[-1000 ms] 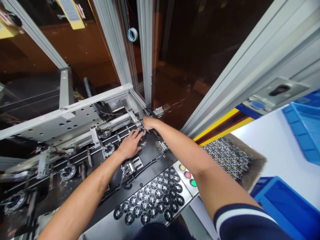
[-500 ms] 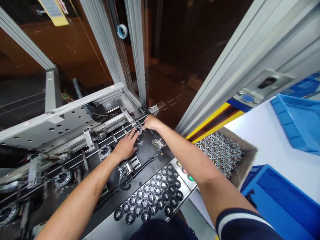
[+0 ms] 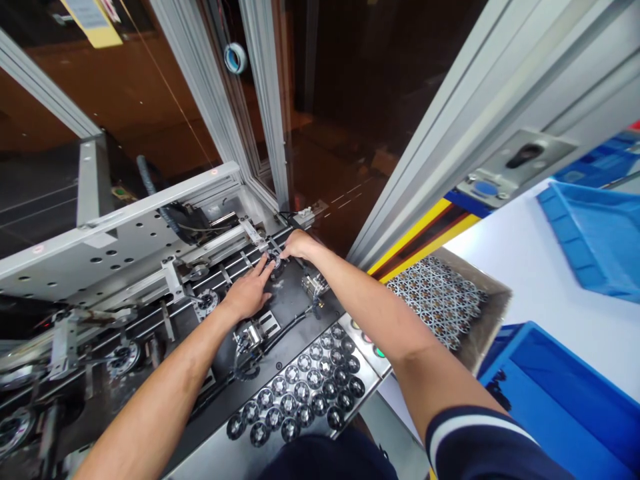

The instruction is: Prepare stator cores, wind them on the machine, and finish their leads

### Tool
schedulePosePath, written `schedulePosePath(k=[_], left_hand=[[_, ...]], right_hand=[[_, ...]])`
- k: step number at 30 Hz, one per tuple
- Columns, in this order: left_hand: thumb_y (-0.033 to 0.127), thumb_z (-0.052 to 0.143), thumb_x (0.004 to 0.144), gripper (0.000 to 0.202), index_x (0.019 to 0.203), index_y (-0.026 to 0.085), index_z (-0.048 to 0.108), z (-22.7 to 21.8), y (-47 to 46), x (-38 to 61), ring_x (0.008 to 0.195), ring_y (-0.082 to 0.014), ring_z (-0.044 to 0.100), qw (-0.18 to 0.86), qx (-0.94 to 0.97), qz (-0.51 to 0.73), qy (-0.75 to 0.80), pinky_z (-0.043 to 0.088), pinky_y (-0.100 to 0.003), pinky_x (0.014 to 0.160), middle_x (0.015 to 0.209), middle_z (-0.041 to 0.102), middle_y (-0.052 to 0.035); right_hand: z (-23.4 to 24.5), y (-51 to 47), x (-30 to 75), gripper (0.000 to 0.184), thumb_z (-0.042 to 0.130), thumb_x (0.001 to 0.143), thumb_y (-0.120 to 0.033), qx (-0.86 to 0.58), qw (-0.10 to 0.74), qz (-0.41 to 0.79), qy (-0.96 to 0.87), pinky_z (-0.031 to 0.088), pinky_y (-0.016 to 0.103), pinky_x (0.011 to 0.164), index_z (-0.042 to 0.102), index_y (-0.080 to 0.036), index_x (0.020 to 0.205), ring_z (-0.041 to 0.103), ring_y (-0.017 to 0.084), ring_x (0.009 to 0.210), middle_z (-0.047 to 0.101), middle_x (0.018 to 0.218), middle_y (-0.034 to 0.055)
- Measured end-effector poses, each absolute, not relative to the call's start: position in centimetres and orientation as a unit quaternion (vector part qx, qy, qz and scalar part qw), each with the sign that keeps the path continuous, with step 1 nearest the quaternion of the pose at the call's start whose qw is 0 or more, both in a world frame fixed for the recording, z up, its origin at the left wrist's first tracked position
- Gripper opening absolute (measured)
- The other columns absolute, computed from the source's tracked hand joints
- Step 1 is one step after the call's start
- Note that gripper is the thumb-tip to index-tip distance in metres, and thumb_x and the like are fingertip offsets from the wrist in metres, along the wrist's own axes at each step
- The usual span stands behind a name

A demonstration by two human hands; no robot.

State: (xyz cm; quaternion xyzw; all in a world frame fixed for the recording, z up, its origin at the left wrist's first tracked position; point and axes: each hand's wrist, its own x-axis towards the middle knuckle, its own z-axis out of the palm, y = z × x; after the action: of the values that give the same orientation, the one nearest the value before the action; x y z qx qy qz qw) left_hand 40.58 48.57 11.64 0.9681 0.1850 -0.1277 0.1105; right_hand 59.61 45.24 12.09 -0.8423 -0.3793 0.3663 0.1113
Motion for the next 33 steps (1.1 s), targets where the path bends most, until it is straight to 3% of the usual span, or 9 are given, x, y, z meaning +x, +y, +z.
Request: schedulePosePath(k=[6,11,18,21,23,25,28,31,33], left_hand=[[0.022,0.057,0.084,0.077,0.151,0.02,0.019,11.7,48.5,40.6,0.136,-0.0309,0.044,0.105,0.968,-0.131,0.188,0.039,-0.038,0.109,0.163,0.006,-0.0146],[0.022,0.055,0.084,0.081,0.153,0.026,0.012,11.8,48.4,40.6,0.127,-0.0318,0.055,0.097,0.965,-0.15,0.194,0.046,-0.04,0.101,0.164,0.002,-0.0125],[0.017,0.063,0.074,0.097,0.154,0.03,0.009,11.4,48.0,40.7,0.116,-0.0352,0.063,0.086,0.958,-0.172,0.212,0.053,-0.046,0.09,0.163,-0.004,-0.0107],[0.013,0.067,0.068,0.097,0.152,0.029,0.02,12.7,48.0,41.1,0.114,-0.0353,0.064,0.099,0.958,-0.161,0.214,0.054,-0.045,0.091,0.163,0.006,-0.0112],[0.016,0.067,0.071,0.09,0.151,0.024,0.026,14.7,47.6,40.4,0.122,-0.0341,0.058,0.113,0.961,-0.13,0.217,0.051,-0.043,0.098,0.163,0.011,-0.0114],[0.024,0.06,0.081,0.079,0.151,0.02,0.025,17.4,46.3,37.8,0.137,-0.0298,0.044,0.123,0.962,-0.079,0.23,0.042,-0.04,0.109,0.163,0.011,-0.0096],[0.039,0.039,0.094,0.06,0.151,0.025,0.026,20.2,42.1,29.3,0.145,-0.0209,0.029,0.144,0.952,0.02,0.27,0.029,-0.039,0.119,0.162,0.02,0.0001],[0.044,0.047,0.09,0.048,0.137,0.039,0.048,18.7,35.9,17.3,0.134,-0.0234,0.048,0.215,0.88,0.181,0.382,0.036,-0.042,0.117,0.144,0.053,0.0061],[0.045,0.047,0.088,0.046,0.134,0.04,0.05,15.6,31.3,9.3,0.123,-0.0264,0.059,0.219,0.787,0.213,0.536,0.044,-0.046,0.111,0.131,0.065,0.0018]], right_hand=[[12.1,45.2,59.8,0.032,0.059,0.093,-0.034,-0.838,0.107,0.363,-0.393,0.055,0.041,0.085,0.058,-0.015,0.118,0.063,0.021,0.101,0.061,0.118,0.0081],[12.5,45.9,60.1,0.033,0.059,0.093,-0.035,-0.837,0.107,0.342,-0.413,0.054,0.042,0.087,0.058,-0.015,0.119,0.062,0.022,0.104,0.06,0.12,0.0083],[13.1,46.5,59.2,0.031,0.059,0.093,-0.035,-0.843,0.083,0.318,-0.425,0.055,0.04,0.085,0.059,-0.015,0.117,0.063,0.021,0.101,0.061,0.117,0.0074],[15.1,45.4,58.7,0.031,0.059,0.093,-0.035,-0.847,0.099,0.274,-0.446,0.055,0.039,0.084,0.059,-0.015,0.116,0.063,0.02,0.099,0.062,0.115,0.0075],[16.9,43.5,58.1,0.031,0.059,0.092,-0.036,-0.847,0.129,0.22,-0.467,0.054,0.041,0.085,0.06,-0.014,0.114,0.063,0.021,0.1,0.063,0.114,0.0078],[18.5,40.0,57.0,0.03,0.061,0.091,-0.037,-0.84,0.173,0.15,-0.492,0.052,0.041,0.091,0.062,-0.015,0.111,0.063,0.021,0.104,0.065,0.114,0.0077],[18.6,31.9,54.6,0.023,0.056,0.092,-0.038,-0.817,0.248,0.044,-0.52,0.048,0.028,0.098,0.064,-0.023,0.108,0.062,0.016,0.109,0.067,0.115,0.0047],[14.5,22.4,52.6,0.037,0.035,0.097,-0.042,-0.807,0.296,-0.039,-0.509,0.053,0.041,0.093,0.066,-0.022,0.099,0.067,0.025,0.098,0.071,0.102,0.0123],[9.6,16.9,52.3,0.041,0.034,0.094,-0.047,-0.802,0.31,-0.084,-0.503,0.055,0.054,0.082,0.067,-0.022,0.094,0.069,0.034,0.086,0.071,0.091,0.018]])
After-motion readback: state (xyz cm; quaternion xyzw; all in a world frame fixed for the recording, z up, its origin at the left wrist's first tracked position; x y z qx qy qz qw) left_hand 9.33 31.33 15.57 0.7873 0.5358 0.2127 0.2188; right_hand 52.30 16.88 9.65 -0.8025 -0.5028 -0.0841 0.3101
